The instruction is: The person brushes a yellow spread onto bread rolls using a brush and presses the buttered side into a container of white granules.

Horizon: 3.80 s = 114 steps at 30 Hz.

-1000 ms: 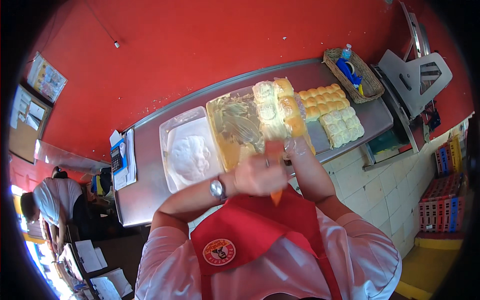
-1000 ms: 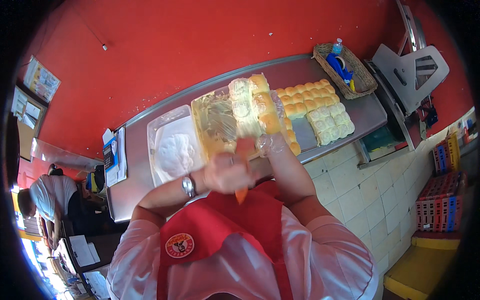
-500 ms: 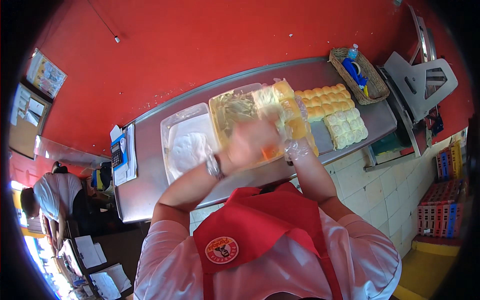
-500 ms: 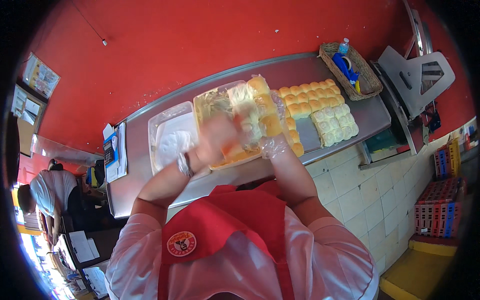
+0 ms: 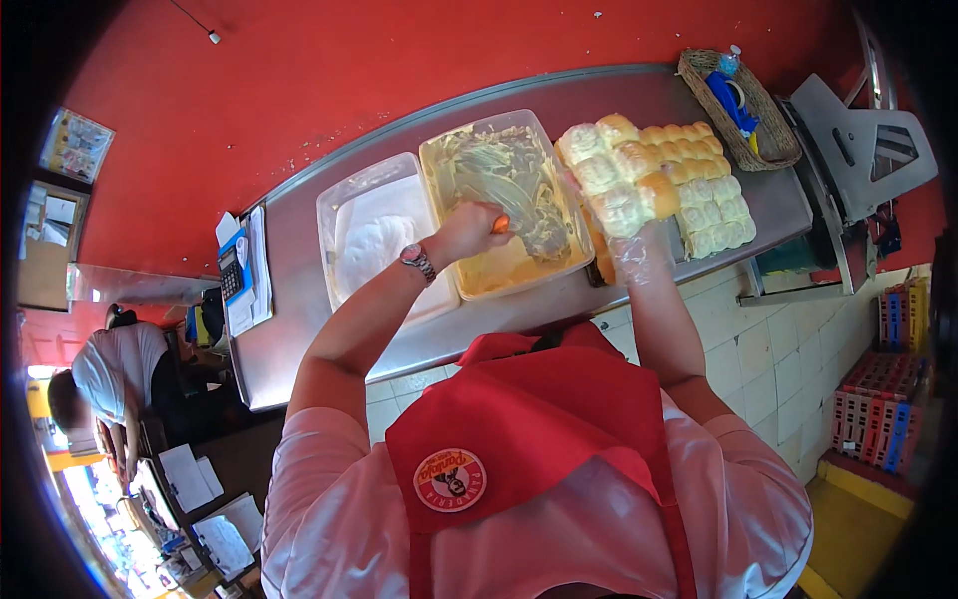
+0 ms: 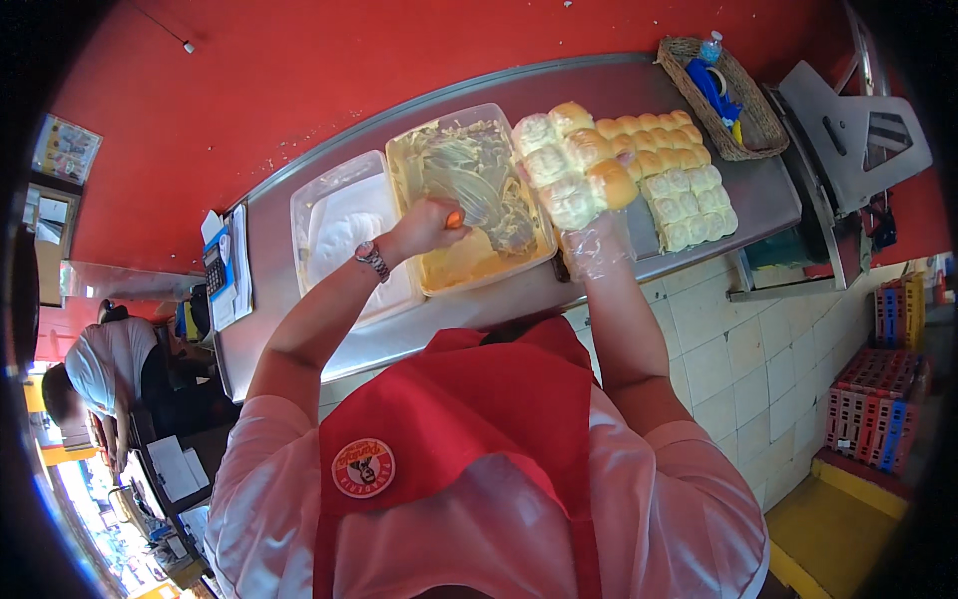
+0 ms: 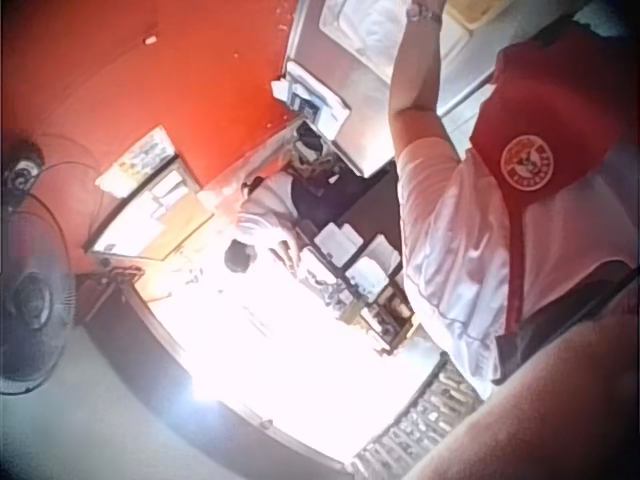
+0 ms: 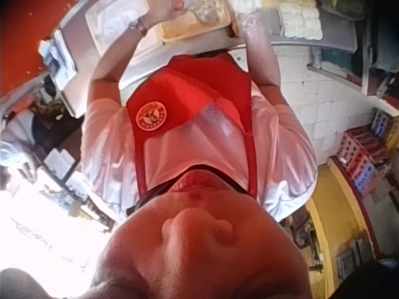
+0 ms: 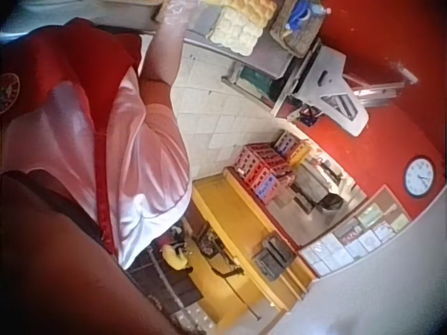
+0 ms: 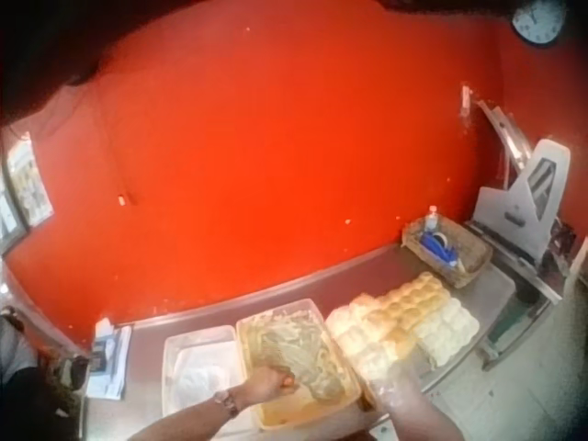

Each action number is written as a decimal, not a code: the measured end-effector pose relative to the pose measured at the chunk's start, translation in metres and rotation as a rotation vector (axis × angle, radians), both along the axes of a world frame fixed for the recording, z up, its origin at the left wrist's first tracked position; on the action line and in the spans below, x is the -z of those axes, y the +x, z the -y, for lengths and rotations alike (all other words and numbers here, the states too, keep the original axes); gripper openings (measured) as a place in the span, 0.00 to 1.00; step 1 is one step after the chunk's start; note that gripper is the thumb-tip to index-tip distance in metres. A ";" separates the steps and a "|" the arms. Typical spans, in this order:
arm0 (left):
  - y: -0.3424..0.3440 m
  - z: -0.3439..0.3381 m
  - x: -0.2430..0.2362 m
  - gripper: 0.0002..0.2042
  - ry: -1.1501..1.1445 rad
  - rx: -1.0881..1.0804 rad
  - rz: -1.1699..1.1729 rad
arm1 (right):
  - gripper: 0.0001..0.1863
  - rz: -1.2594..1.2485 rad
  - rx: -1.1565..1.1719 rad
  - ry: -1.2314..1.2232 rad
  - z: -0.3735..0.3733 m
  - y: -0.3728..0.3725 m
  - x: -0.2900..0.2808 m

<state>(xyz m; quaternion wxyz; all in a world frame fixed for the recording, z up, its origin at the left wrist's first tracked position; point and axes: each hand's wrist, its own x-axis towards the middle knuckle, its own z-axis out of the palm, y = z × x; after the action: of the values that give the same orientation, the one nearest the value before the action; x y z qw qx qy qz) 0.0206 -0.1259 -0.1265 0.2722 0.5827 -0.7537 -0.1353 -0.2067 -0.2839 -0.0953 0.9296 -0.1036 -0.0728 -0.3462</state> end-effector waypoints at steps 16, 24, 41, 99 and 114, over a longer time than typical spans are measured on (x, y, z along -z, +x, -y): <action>-0.063 0.001 -0.139 0.09 -0.469 -0.502 -0.766 | 0.45 0.049 -0.066 0.119 -0.053 0.053 0.004; -0.118 -0.032 -0.166 0.07 -0.544 0.160 -0.299 | 0.40 -0.016 -0.117 0.111 -0.053 0.052 -0.024; -0.116 0.005 -0.177 0.08 -0.361 -0.057 -0.315 | 0.31 0.375 -0.275 0.046 -0.045 0.033 -0.049; -0.014 -0.049 -0.235 0.05 -0.519 -0.618 -0.825 | 0.28 0.167 -0.427 -0.167 -0.091 0.132 -0.067; -0.051 -0.170 -0.234 0.06 -0.702 -0.823 0.267 | 0.33 -0.011 -0.517 -0.382 -0.188 0.216 -0.067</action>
<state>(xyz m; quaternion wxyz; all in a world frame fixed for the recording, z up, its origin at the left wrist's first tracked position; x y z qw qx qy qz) -0.0305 0.0441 0.1072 0.3824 0.7154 -0.4916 0.3167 0.0089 -0.0960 -0.0281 0.9508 -0.2564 -0.1554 -0.0778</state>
